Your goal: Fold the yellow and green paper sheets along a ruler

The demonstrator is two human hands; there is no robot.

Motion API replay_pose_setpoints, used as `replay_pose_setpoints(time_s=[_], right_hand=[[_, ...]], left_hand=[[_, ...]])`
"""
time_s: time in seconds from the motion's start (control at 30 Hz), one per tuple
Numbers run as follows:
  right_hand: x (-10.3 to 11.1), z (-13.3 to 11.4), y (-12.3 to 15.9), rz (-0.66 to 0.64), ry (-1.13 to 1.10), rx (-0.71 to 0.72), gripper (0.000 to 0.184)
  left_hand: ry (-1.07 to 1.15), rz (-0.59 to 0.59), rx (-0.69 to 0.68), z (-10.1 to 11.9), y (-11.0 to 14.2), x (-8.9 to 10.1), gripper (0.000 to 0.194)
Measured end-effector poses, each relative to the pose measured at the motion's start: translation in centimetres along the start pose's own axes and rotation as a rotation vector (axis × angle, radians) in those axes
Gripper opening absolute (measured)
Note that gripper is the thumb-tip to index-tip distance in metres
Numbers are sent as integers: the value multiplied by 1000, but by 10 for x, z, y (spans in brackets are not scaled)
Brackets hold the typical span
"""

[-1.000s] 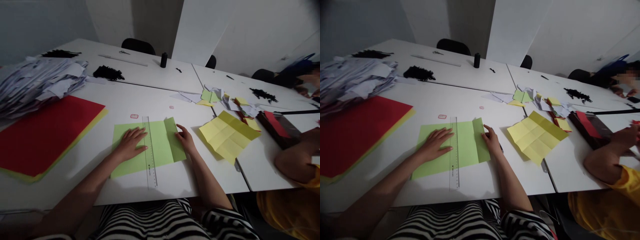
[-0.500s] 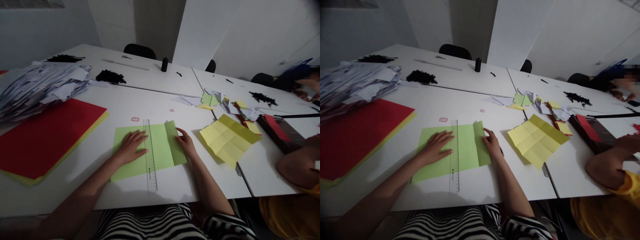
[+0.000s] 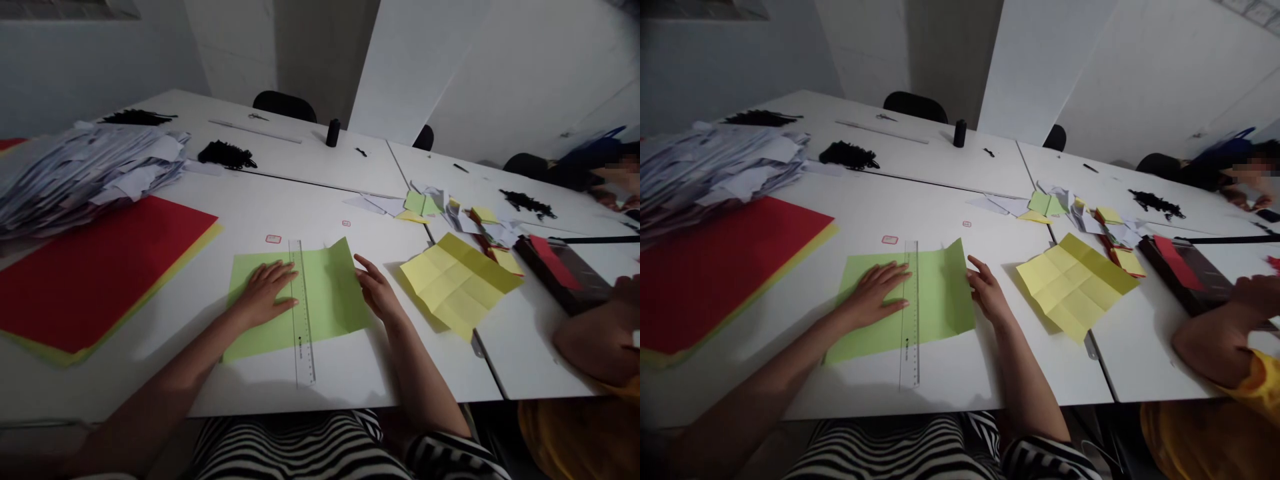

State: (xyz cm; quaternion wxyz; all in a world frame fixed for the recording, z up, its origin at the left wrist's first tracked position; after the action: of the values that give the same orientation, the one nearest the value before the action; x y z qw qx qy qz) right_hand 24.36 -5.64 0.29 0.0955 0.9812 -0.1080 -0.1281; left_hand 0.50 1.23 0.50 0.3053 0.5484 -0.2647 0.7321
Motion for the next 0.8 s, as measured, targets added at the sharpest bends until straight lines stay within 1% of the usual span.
replay_pose_setpoints(time_s=[0.1,0.23,0.3,0.37,0.43,0.47,0.5,0.53,0.57,0.63,0.67,0.73,0.8], right_hand=[[-2,-1,0,-30,-63,-12,58],[-8,1,-1,-101,-172,-87,54],[-12,4,-2,-136,-188,-121,51],[-17,8,-2,-160,-114,-132,46],[-25,13,-2,-212,72,-113,40],[-31,14,-2,-246,205,-71,37],[-37,14,-2,-274,358,3,34],[-43,11,-3,-288,526,108,33],[-49,8,-2,-283,697,236,32],[-61,1,1,-227,1011,481,32],[-67,1,3,-198,1137,566,33],[-78,4,7,-167,1302,650,39],[-86,11,10,-165,1374,671,43]], left_hand=[[9,4,0,1,0,1,57],[24,16,-7,0,1,1,58],[33,24,-10,0,1,1,57],[41,30,-8,0,1,1,57],[46,32,-1,1,1,3,56],[49,31,4,2,1,3,57],[53,29,8,2,1,3,57],[55,28,13,2,1,3,58],[56,28,17,2,1,3,58],[57,38,22,1,2,2,60],[57,47,21,0,2,1,61],[59,61,17,-1,3,-1,62],[61,58,19,-1,5,-3,63]])
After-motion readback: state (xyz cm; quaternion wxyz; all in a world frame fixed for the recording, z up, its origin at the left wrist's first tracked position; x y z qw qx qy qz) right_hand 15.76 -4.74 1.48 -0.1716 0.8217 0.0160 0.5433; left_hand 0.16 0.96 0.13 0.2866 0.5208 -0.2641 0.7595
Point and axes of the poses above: each hand's wrist, its own y-axis away from the middle knuckle, its own x-axis out of the back of the hand, z = x × y, the point moved 7 cm from there along -y, towards the middle knuckle, and after that the axes turned 1 degree about y, right-handed, at the moved point
